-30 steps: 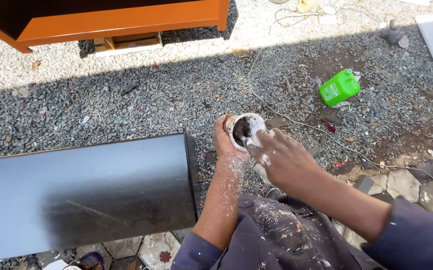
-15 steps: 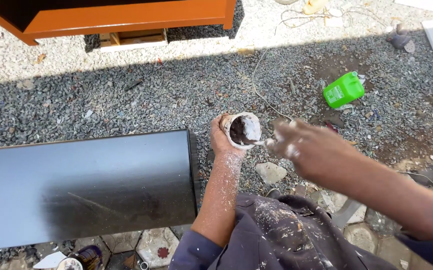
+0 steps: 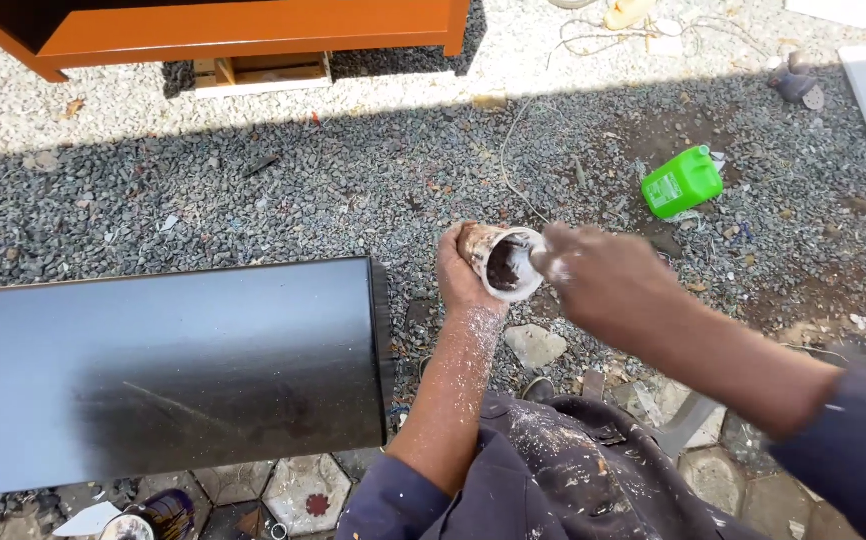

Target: Mixing filler material in a small container and applying it to the edges of a wooden cabinet to repair or finish it.

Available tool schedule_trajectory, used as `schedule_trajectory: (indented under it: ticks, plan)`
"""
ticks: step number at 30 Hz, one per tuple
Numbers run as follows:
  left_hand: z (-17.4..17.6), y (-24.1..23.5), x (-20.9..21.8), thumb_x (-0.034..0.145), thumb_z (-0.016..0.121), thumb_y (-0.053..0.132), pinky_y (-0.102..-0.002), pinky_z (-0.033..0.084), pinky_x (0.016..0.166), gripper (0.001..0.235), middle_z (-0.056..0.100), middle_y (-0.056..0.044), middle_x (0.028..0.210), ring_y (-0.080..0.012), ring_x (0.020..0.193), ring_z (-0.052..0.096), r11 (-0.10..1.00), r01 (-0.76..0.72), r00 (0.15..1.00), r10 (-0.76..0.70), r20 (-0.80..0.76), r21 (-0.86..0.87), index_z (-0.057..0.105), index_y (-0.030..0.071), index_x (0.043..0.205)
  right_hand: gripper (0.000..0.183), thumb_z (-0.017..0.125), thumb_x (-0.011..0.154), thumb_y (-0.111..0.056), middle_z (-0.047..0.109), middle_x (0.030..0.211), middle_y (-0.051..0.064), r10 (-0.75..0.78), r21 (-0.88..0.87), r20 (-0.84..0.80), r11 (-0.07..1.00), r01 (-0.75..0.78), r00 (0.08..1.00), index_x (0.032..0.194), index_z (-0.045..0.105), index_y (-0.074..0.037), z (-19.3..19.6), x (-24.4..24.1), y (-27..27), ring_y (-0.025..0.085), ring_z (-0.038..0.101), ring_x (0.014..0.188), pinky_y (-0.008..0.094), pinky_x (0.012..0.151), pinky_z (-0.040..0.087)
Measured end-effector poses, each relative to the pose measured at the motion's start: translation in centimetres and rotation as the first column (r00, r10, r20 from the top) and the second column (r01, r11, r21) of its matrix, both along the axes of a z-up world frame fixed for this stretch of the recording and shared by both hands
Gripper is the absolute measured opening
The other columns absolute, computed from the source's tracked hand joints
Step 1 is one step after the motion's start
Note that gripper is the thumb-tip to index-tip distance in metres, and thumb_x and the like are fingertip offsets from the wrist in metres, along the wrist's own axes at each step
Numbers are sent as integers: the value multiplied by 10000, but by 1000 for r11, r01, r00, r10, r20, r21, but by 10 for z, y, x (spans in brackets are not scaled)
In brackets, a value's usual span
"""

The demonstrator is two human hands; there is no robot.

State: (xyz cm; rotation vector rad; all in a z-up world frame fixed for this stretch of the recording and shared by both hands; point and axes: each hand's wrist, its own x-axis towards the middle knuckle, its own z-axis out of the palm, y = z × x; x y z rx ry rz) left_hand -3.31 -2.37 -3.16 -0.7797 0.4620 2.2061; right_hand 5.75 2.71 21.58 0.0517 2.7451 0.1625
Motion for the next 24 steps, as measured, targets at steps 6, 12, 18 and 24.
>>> schedule_trajectory:
  ticks: [6, 12, 18, 24]
  plan:
    - [-10, -3, 5, 922, 620, 290, -482, 647, 804, 228, 743, -216, 806, -326, 792, 755, 1000, 18, 998, -19, -56, -15, 703, 87, 860, 293, 461, 885, -76, 667, 951, 170, -517, -461, 194, 702, 543, 834, 980, 738, -70, -73, 9, 19, 266, 690, 706, 358, 662, 621]
    - [23, -8, 10, 849, 650, 225, -469, 645, 793, 185, 724, -191, 753, -341, 736, 748, 998, -52, 997, 54, 50, -31, 693, 45, 847, 361, 594, 905, -287, 762, 1091, 195, -766, -409, 306, 431, 804, 566, 1200, 787, -211, -27, 3, 6, 399, 692, 1116, 501, 929, 546]
    - [31, -11, 5, 869, 609, 244, -376, 651, 718, 196, 689, -96, 643, -236, 631, 730, 998, 6, 998, -2, 68, -59, 675, 77, 791, 352, 474, 1005, -262, 743, 1238, 90, -446, -182, 5, 880, 439, 895, 1160, 784, -197, -20, -18, 7, 300, 452, 1473, 454, 1308, 138]
    - [0, 2, 8, 842, 652, 277, -376, 627, 706, 203, 699, -85, 682, -230, 649, 708, 986, -3, 995, 20, 101, -165, 723, 87, 831, 301, 564, 932, -319, 763, 968, 143, -507, -239, 68, 828, 507, 860, 1045, 806, -182, -60, -28, -10, 382, 726, 984, 511, 865, 591]
